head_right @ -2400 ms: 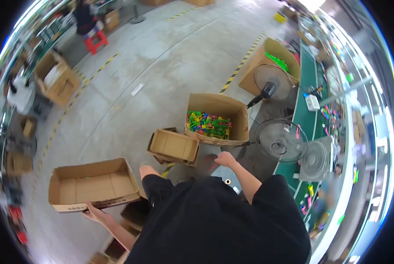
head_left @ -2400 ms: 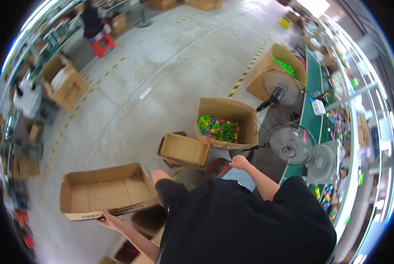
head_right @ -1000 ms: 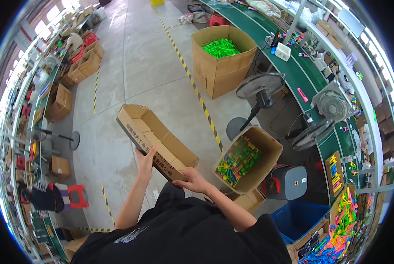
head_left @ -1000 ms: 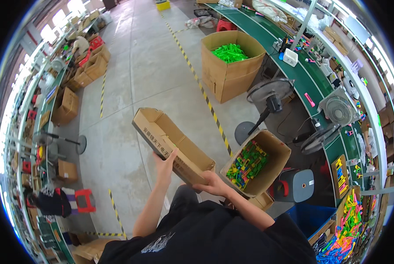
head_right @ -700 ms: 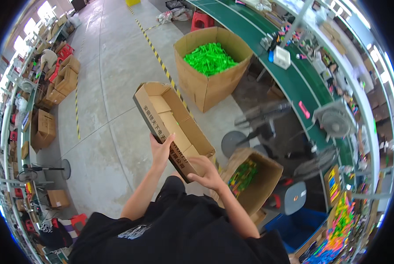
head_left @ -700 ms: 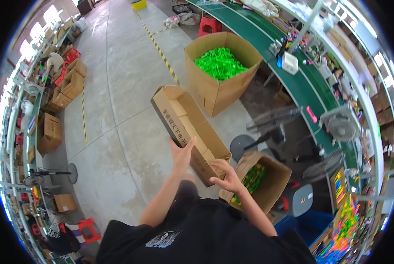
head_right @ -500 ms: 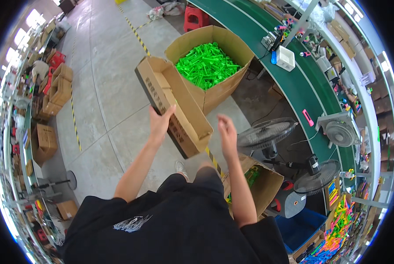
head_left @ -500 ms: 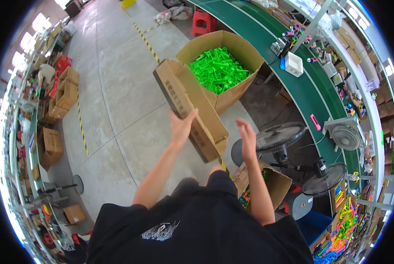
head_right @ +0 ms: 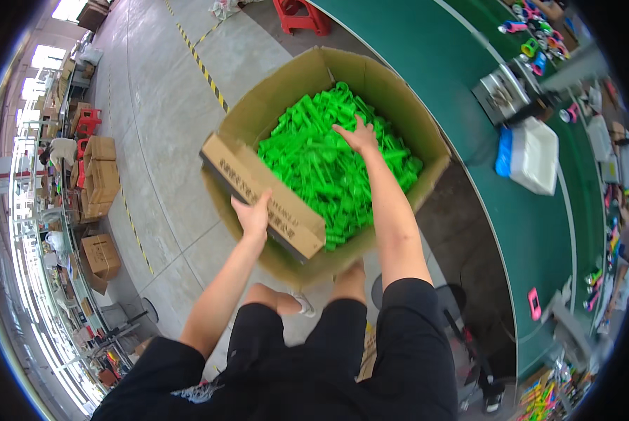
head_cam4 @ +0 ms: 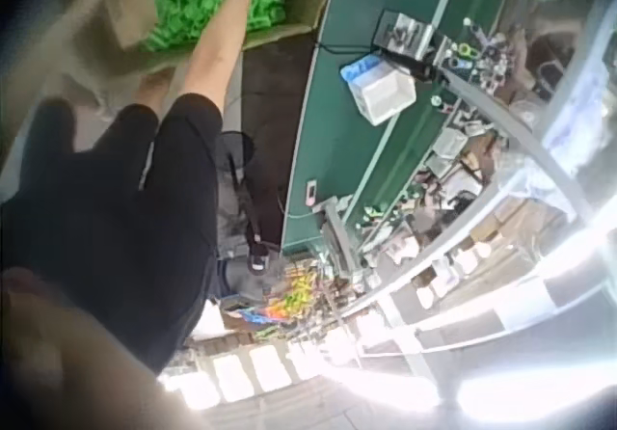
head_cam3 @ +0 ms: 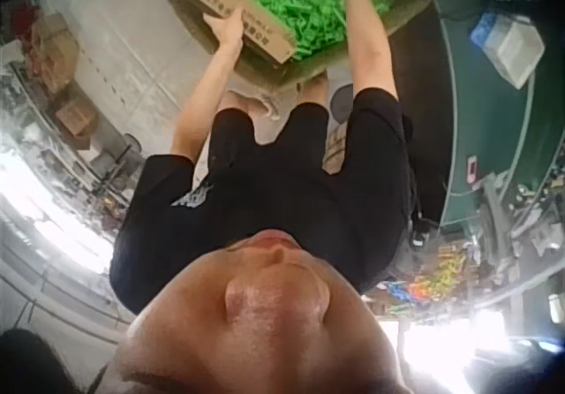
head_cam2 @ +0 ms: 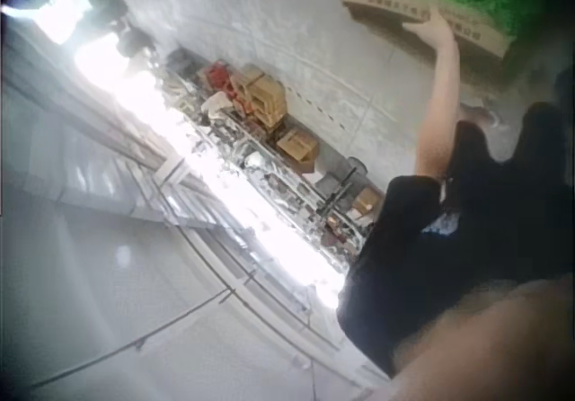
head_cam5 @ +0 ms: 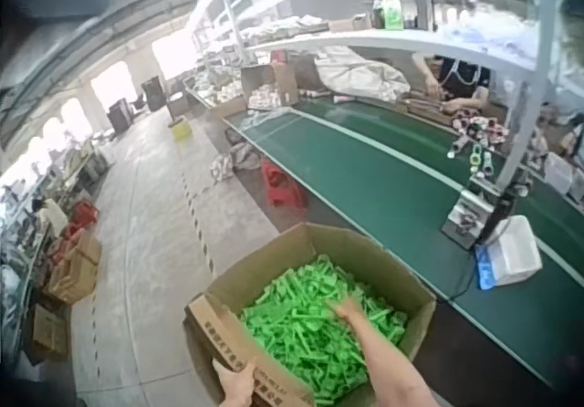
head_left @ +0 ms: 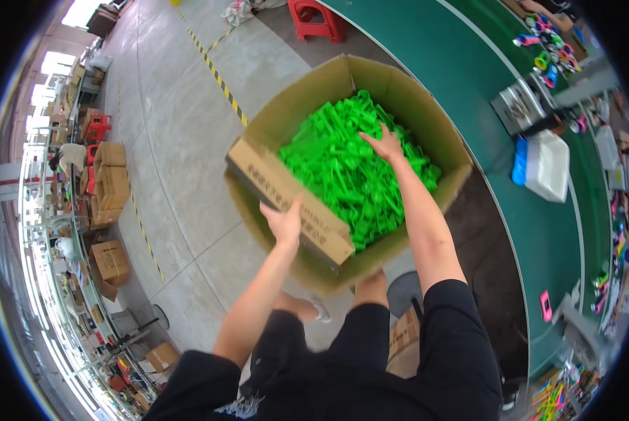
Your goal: Assembling plastic toy gun components and organizing them into boxes on an assembly line.
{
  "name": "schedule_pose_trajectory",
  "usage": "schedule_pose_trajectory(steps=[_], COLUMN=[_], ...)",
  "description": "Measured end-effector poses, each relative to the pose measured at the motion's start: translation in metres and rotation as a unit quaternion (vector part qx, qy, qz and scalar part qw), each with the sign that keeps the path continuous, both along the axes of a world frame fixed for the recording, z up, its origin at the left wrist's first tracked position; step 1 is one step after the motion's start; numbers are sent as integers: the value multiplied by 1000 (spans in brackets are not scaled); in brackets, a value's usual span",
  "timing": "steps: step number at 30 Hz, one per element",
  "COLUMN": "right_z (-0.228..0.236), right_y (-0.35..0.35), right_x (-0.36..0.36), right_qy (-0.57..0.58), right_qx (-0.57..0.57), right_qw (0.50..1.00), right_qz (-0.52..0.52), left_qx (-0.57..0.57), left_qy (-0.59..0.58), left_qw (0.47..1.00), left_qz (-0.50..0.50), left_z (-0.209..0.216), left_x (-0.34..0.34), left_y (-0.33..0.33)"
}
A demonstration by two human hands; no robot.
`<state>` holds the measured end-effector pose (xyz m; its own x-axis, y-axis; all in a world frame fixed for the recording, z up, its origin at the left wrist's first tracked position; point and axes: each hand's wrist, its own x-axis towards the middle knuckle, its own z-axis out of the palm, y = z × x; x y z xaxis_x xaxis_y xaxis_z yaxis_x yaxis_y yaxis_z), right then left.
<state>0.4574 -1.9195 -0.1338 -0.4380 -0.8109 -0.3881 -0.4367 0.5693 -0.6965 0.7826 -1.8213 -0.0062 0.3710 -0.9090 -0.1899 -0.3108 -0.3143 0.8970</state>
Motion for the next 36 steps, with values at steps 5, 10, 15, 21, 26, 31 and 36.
schedule_pose_trajectory(steps=[5, 10, 15, 21, 26, 31, 36], right_z=[-117, -152, -119, -71, -10, 20, 15], right_y=[-118, -155, -105, -42, 12, 16, -18], right_x=[-47, 1, 22, 81, 160, 139, 71], right_qy=[85, 111, 72, 104, -10, -43, -209], right_qx=[9, 1, -17, -64, 7, 15, 45], right_qw=[996, 993, 992, 977, 926, 879, 833], right_qz=[-17, -41, 104, 177, 377, 475, 510], left_qx=[111, 131, 157, 153, 164, 167, 165], left_qy=[-60, -79, -10, 78, 98, 176, 240], left_qw=[992, 987, 987, 983, 981, 965, 952], left_qz=[15, 46, 43, 69, 43, 98, 95], left_z=[-78, -94, -82, -83, -102, -102, -110], left_x=[-50, -42, -38, -16, -7, 5, 27], left_y=[-33, -59, -57, -37, -20, -8, 4])
